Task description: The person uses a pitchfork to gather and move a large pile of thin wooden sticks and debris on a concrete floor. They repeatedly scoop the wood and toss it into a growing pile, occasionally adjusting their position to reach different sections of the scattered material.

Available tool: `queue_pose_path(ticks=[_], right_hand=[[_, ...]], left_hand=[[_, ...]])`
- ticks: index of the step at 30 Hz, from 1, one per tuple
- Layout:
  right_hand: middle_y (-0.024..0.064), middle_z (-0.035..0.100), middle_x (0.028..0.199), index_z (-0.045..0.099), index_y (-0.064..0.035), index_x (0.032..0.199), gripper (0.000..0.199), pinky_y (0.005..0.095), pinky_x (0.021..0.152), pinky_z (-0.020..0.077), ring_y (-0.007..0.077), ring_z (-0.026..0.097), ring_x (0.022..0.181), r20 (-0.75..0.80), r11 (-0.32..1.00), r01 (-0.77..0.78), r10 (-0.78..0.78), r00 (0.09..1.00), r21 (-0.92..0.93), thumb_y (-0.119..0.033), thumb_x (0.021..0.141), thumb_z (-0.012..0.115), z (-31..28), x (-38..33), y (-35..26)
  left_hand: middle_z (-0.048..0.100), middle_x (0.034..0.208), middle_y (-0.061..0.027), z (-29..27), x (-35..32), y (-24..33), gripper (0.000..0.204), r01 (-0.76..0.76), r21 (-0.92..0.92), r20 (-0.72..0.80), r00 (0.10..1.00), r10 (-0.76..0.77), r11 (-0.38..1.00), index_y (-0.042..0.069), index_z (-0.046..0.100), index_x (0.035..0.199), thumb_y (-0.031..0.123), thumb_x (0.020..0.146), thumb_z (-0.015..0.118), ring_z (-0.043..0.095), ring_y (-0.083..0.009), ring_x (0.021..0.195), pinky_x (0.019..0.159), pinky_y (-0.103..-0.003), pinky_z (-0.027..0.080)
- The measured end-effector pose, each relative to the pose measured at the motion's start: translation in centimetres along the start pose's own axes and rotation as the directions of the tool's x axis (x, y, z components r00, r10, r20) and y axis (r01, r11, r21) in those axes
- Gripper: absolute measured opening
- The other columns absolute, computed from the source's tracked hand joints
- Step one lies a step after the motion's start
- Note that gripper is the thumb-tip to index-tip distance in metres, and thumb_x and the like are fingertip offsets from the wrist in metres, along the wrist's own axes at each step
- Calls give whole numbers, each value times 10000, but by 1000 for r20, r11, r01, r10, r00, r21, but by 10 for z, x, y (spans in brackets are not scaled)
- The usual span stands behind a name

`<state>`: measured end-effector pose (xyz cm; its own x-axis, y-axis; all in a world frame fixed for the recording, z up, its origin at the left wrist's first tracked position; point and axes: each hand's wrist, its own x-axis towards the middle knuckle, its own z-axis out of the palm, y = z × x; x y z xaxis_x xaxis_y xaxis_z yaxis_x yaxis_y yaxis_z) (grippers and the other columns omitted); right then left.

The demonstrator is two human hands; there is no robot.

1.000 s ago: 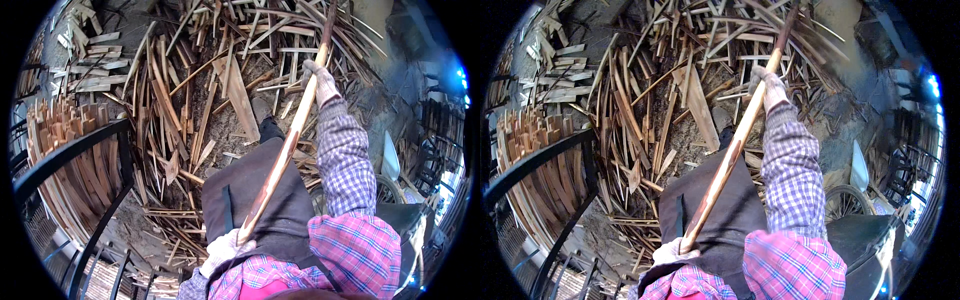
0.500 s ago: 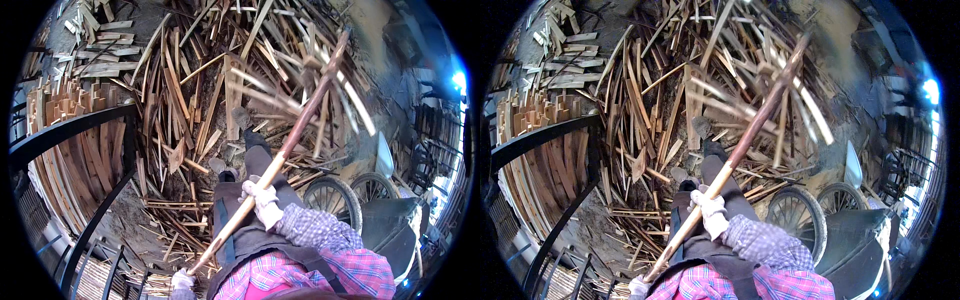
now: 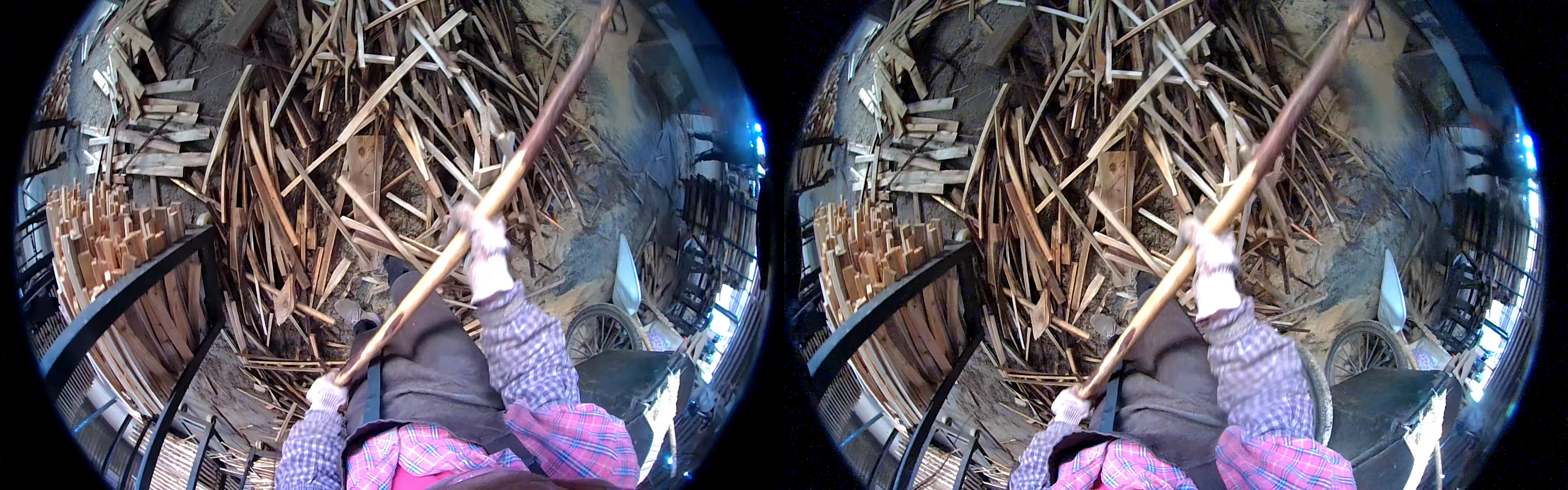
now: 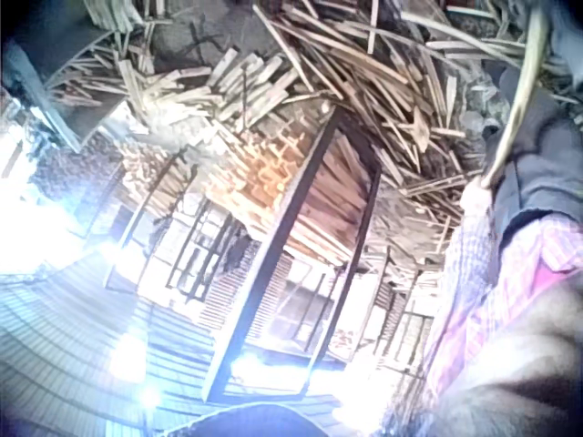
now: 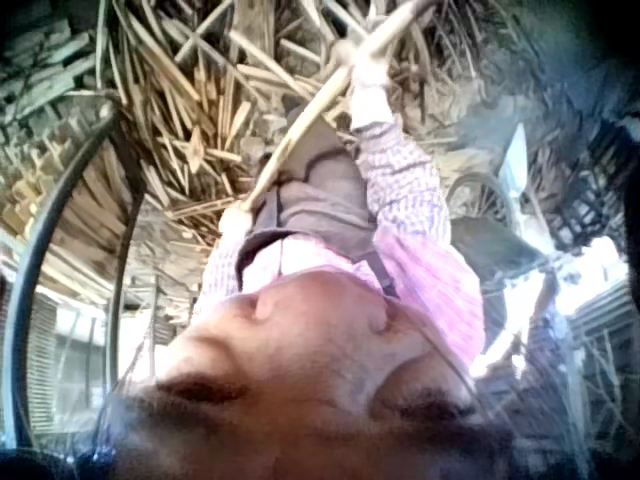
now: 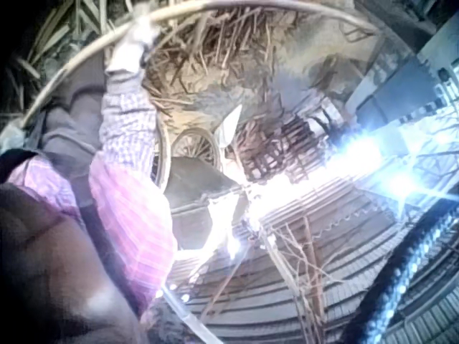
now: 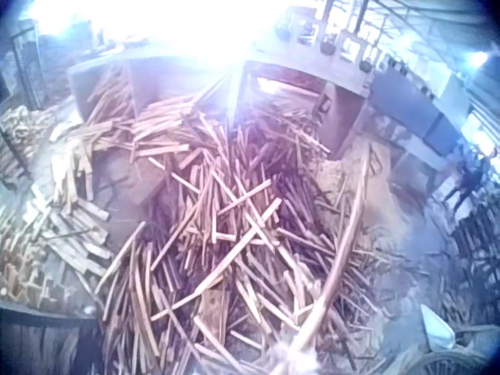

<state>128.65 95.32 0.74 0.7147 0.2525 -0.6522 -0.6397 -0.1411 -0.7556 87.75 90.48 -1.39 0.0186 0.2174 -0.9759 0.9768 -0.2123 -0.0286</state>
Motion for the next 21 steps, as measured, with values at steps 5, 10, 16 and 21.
queue_pose_path(ticks=[5,10,16,21], right_hand=[[53,566,635,462,-42,944,327,247,480,493,146,554,488,-126,933,107,-159,979,-344,-139,704,661,62,110,-82],[3,525,560,510,-33,804,157,239,375,451,113,501,403,-81,880,45,-94,992,-472,-92,747,643,107,173,-94],[28,501,542,556,-1,753,106,278,366,423,144,513,433,275,961,39,39,961,-274,-88,747,614,115,175,-48],[6,521,561,494,-32,875,250,258,392,444,120,507,441,-18,867,-123,130,991,-482,-125,717,663,112,70,-24]], left_hand=[[577,685,-96,-44,44,124,193,-431,127,-583,696,419,893,122,621,819,294,736,598,584,-271,545,483,-407,467],[471,536,12,-211,12,268,202,-315,-843,-24,832,555,436,39,611,826,241,835,603,488,-130,440,417,-299,443],[485,600,47,-204,32,228,194,647,-754,128,317,940,-116,-1,563,998,153,881,542,436,-59,451,377,-237,366],[497,569,-4,-162,-59,170,207,485,-870,305,673,674,-91,1,579,942,149,806,629,436,-90,410,378,-249,361]])
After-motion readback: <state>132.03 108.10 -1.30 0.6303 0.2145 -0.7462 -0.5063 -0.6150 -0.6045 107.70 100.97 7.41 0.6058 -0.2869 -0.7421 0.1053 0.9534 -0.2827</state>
